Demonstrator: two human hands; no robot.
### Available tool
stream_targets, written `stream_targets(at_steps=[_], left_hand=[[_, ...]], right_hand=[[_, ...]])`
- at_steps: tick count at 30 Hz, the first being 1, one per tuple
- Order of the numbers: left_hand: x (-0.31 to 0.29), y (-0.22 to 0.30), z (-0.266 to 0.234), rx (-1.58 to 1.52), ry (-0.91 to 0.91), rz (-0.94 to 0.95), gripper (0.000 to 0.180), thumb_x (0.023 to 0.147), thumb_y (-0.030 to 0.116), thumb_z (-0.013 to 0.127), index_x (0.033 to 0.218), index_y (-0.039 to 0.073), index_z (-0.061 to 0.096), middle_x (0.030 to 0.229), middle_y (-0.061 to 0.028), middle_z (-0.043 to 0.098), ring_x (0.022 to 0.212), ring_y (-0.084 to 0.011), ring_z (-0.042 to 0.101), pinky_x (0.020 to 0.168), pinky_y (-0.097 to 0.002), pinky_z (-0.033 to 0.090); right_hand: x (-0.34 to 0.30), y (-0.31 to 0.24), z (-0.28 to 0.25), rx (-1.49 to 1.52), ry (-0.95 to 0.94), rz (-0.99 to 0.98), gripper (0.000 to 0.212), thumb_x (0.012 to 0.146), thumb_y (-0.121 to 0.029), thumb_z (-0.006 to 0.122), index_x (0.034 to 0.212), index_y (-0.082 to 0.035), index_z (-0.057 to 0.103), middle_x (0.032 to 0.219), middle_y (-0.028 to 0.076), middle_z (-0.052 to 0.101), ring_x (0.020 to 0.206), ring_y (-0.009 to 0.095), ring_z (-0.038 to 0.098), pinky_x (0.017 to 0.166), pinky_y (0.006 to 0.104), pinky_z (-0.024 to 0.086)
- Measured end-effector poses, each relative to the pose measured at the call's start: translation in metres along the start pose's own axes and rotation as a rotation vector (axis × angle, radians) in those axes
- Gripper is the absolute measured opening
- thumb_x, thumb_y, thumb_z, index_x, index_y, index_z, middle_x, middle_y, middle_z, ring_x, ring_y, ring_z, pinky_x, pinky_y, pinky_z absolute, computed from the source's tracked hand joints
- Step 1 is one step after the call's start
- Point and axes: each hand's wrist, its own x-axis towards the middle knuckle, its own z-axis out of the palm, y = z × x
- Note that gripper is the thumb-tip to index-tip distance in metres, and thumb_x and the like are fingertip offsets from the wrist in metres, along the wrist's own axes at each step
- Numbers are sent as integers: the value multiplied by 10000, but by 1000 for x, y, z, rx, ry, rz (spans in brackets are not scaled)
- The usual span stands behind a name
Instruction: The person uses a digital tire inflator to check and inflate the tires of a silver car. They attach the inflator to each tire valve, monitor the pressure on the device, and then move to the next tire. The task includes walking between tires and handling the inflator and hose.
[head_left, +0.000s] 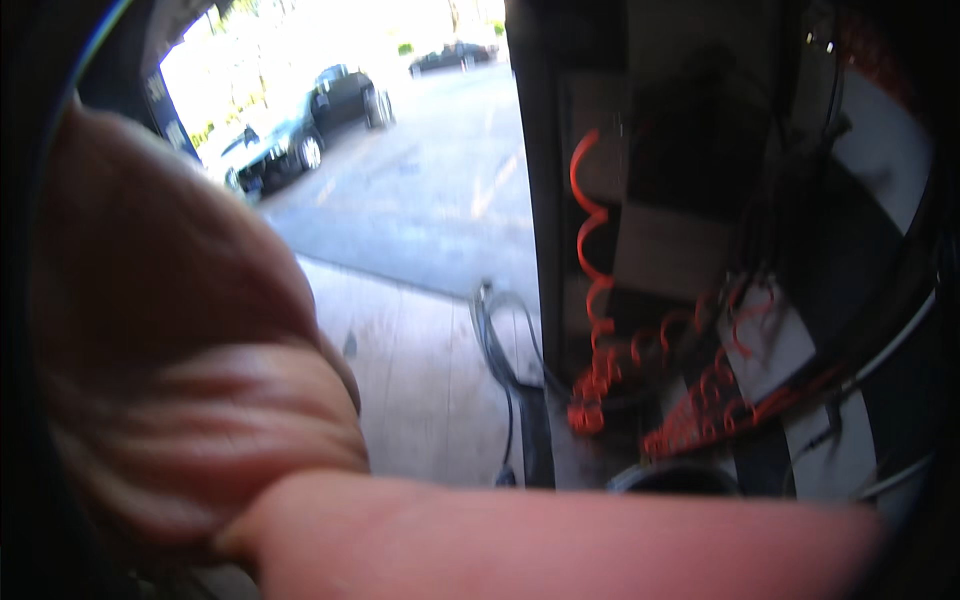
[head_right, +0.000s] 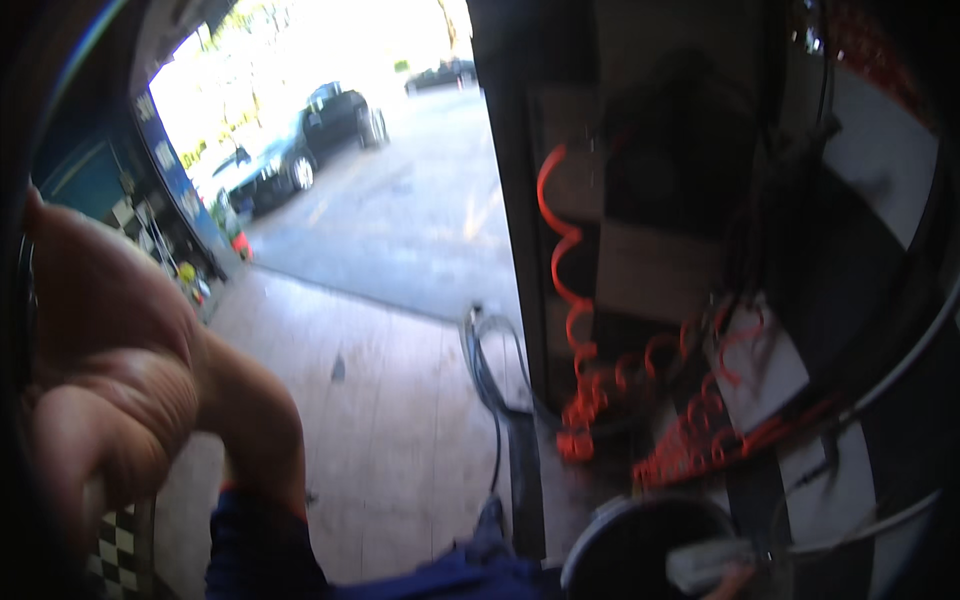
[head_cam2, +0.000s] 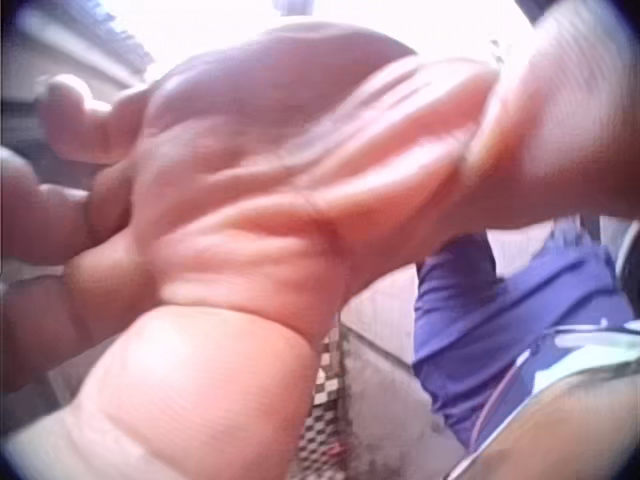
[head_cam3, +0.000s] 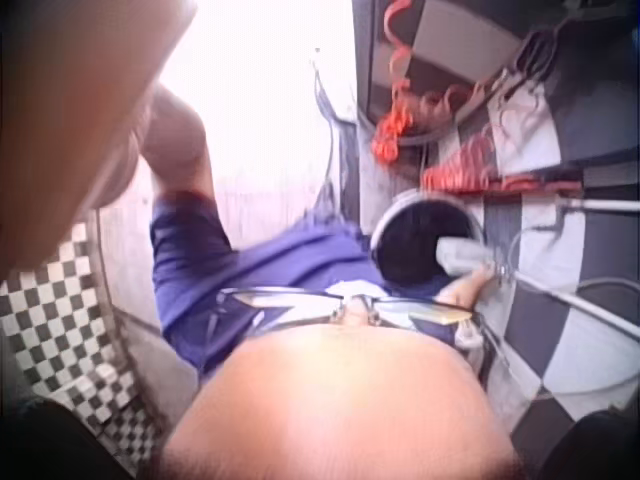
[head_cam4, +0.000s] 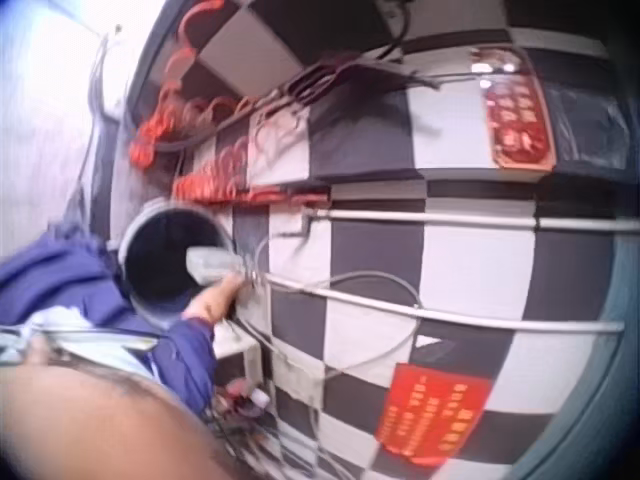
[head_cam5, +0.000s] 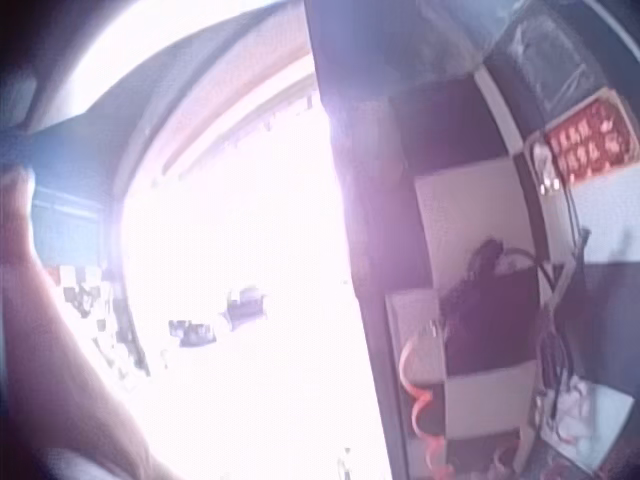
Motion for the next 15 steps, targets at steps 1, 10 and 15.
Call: stream_targets(at_steps=[1, 10, 15], left_hand=[[4, 2, -2, 33, 8, 45, 598, 919, 472, 605, 1388, 131, 457, 1223, -98, 484, 1091, -247, 460, 959, -383, 369], [43, 14, -19, 257, 49, 261, 634, 919, 506, 597, 1418, 152, 432, 1243, -95, 462, 1117, -258, 446, 981, -393, 357], [47, 1, 31, -428, -180, 188, 607, 925, 571, 545, 1266, 70, 588, 1044, -76, 466, 931, -216, 416, 818, -349, 340]], right_hand=[[3, -1, -11, 9, 8, -1, 882, 790, -864, 348, 1165, -80, 496, 1095, 130, 472, 978, 290, 406, 862, 468, 314], [-2, -28, -61, -25, 79, -41, 888, 791, -860, 355, 1200, -83, 485, 1145, 133, 460, 1028, 299, 394, 897, 480, 298], [-4, -23, -25, -62, 66, -6, 892, 792, -858, 359, 1220, -85, 479, 1172, 135, 454, 1055, 303, 388, 917, 487, 290]])
